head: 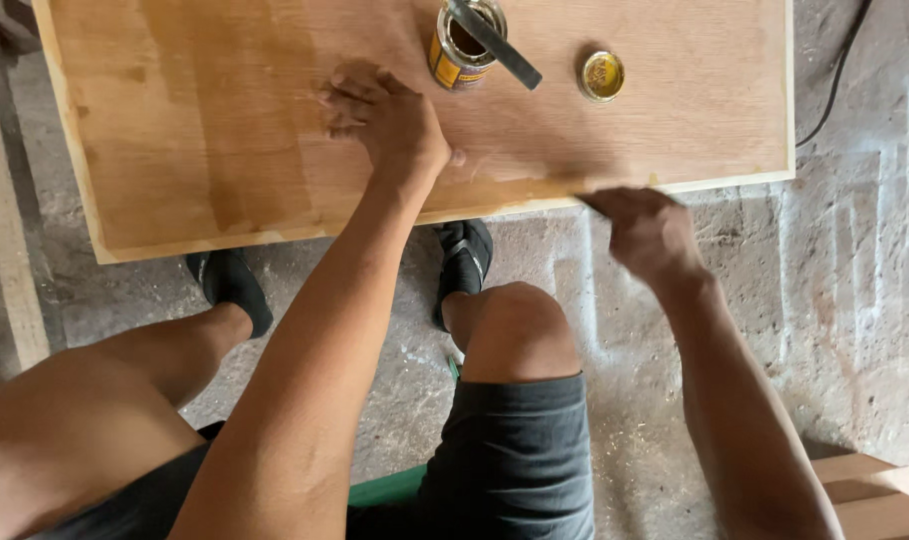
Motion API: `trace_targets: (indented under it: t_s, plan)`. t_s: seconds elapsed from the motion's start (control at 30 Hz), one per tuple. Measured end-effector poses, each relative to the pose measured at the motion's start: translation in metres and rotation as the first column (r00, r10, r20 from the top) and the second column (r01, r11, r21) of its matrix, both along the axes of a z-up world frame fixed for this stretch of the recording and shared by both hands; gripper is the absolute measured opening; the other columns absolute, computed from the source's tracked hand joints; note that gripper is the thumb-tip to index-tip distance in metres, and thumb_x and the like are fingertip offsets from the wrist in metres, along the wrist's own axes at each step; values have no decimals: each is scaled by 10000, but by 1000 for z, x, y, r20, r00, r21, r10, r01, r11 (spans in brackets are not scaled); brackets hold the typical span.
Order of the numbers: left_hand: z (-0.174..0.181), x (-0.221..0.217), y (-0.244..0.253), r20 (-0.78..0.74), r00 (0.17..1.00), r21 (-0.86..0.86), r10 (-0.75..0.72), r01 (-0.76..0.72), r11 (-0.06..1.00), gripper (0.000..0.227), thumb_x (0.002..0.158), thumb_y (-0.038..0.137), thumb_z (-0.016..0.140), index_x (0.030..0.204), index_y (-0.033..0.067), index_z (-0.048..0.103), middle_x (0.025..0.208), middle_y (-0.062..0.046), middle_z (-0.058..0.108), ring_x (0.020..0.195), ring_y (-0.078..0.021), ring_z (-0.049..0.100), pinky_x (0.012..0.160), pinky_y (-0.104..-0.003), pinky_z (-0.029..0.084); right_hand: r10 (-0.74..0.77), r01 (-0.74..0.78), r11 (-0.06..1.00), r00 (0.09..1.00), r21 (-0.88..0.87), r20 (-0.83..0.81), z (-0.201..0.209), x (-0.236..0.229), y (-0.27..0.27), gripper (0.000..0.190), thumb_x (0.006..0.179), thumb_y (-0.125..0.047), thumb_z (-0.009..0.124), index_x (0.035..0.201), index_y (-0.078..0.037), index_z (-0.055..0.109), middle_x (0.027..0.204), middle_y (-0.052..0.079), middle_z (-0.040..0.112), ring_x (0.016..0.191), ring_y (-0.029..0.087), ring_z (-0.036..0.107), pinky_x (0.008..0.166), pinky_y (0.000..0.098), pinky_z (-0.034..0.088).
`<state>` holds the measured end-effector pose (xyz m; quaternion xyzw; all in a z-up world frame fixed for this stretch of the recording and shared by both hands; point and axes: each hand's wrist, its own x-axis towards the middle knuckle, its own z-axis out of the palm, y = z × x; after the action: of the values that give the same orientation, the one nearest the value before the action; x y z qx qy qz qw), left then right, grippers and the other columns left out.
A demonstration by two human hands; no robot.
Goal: The person applies a liquid stain to a wooden board using a small piece of dark material and a scraper tool, periodically dipping the scraper into a small yellow can of stain to transfer it to the wood surface.
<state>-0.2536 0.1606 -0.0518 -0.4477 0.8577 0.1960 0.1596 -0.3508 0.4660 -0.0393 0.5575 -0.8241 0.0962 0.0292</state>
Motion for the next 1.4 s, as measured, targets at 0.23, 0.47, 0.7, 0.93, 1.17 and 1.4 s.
trace_targets:
  t_s: [0.23,0.47,0.7,0.93,1.17,1.4]
  plan:
    - [-1,3,5,15,1000,7,-22,22,1000,1431,627,572,955,1564,-119,122,1484,-586,-32,1385,-780,16,1004,-894,251,-35,25,988,997,-154,-62,-21,41,-29,236,1181,-130,466,1194,-122,701,1128,71,749,876,173,734,690,300,607]
    - [-7,5,6,-29,999,4,15,-15,1000,1446,598,541,978,1554,-135,130,1475,-578,-18,1370,-764,40,1011,-886,234,-109,106,994,984,27,143,3,11,-63,276,1085,-18,525,1232,-79,751,1041,126,774,598,174,663,459,342,533]
    - [-3,-3,1,42,999,-12,6,-6,1000,1422,593,512,983,1553,-135,159,1484,-583,-5,1371,-781,51,988,-868,289,127,-144,978,985,-154,-119,-26,58,-43,241,1061,-81,517,1208,-118,704,1172,96,765,1059,224,761,890,351,646]
    - [-2,1,4,-6,1000,-19,7,-7,1000,1421,588,531,982,1557,-117,169,1492,-572,4,1384,-767,64,1007,-859,297,-63,68,995,996,-75,70,-10,-2,11,319,1084,20,514,1248,-75,770,1162,147,774,950,234,770,718,329,618]
    - [4,0,2,0,1000,1,22,-22,1000,1456,568,534,986,1557,-115,139,1500,-557,-7,1402,-729,56,994,-875,276,-39,0,956,991,-292,-126,-59,15,12,150,1133,-121,604,1157,-64,741,1207,140,750,1132,293,751,956,398,648]
    - [-4,-2,-2,-39,999,-20,19,-20,1000,1460,576,534,986,1559,-127,132,1491,-574,-20,1407,-732,27,1004,-895,233,-40,14,982,990,189,137,-3,-35,1,381,1043,33,532,1206,-209,776,1105,47,792,799,185,751,601,334,621]
